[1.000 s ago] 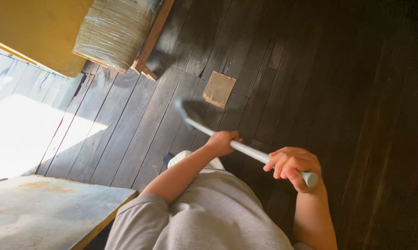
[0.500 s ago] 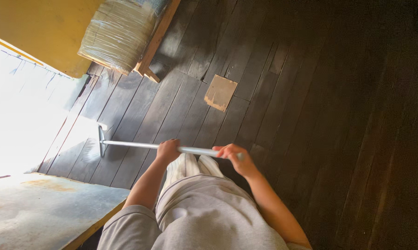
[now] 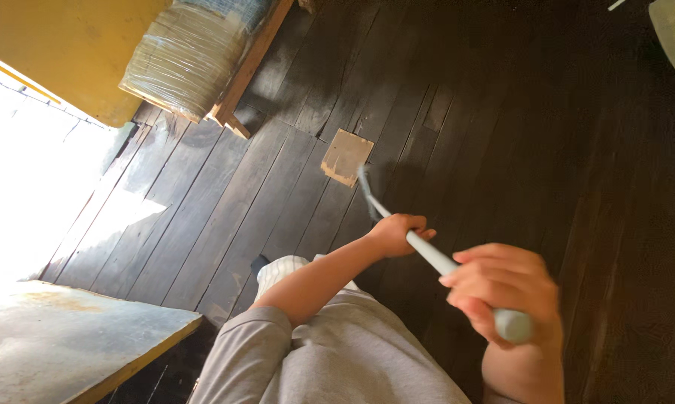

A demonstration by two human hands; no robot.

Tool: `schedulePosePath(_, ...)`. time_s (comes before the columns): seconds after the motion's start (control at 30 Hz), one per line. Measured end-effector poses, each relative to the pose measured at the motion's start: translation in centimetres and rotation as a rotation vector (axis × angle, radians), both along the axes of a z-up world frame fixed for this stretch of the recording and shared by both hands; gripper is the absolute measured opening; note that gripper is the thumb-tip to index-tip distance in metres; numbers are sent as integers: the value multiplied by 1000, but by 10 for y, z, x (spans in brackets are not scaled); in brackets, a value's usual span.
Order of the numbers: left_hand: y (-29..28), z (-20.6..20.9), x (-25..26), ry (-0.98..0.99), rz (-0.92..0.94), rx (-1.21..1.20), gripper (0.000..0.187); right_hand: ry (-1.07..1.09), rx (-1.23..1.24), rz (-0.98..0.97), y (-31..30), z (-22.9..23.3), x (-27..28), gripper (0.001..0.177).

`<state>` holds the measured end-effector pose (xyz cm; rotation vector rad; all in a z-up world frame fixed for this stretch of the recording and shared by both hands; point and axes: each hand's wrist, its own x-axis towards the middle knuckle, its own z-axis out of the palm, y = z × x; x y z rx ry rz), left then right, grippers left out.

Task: The person sweeps a dark wooden floor and then a tiled floor using a broom, moving dust and debris across the surface.

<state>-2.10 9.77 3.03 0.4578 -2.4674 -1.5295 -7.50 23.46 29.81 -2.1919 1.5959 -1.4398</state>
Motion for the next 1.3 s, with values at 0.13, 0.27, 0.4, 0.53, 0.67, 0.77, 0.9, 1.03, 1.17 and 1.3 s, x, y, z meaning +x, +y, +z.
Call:
schedulePosePath(0.13, 3, -36, 10, -152, -17, -2, 40, -19, 114, 68, -5, -18, -2, 32)
schedulePosePath(0.27, -8, -60, 61, -214, 0, -48, 35, -352, 136, 95, 2, -74, -16, 39)
schedulePosePath(0.4, -41, -72, 119, -432, 123, -101, 33, -662, 130, 153, -14, -141, -9, 43)
schedulePosePath(0.53, -81, -85, 195, -529, 258, 29, 33, -796, 227, 170, -51, -199, 36, 40)
schedulePosePath(0.67, -115, -122, 273, -649, 380, -157, 21, -767, 305, 232, -85, -240, 93, 34)
schedulePosePath(0.77, -138, -155, 318, -694, 515, -324, 27, -910, 422, 281, -104, -260, 129, 30)
schedulePosePath(0.9, -153, -166, 344, -647, 686, -342, 39, -883, 525, 225, -126, -259, 153, 29)
schedulePosePath(1.03, -157, -100, 312, -584, 527, -306, 41, -815, 408, 210, -130, -194, 136, 28)
schedulePosePath(1.17, -137, -8, 254, -560, 370, -26, 31, -498, 167, 122, -114, -72, 120, 39)
schedulePosePath(1.3, -99, 26, 218, -114, 190, -56, 35, -380, -3, -9, -92, 8, 170, 39)
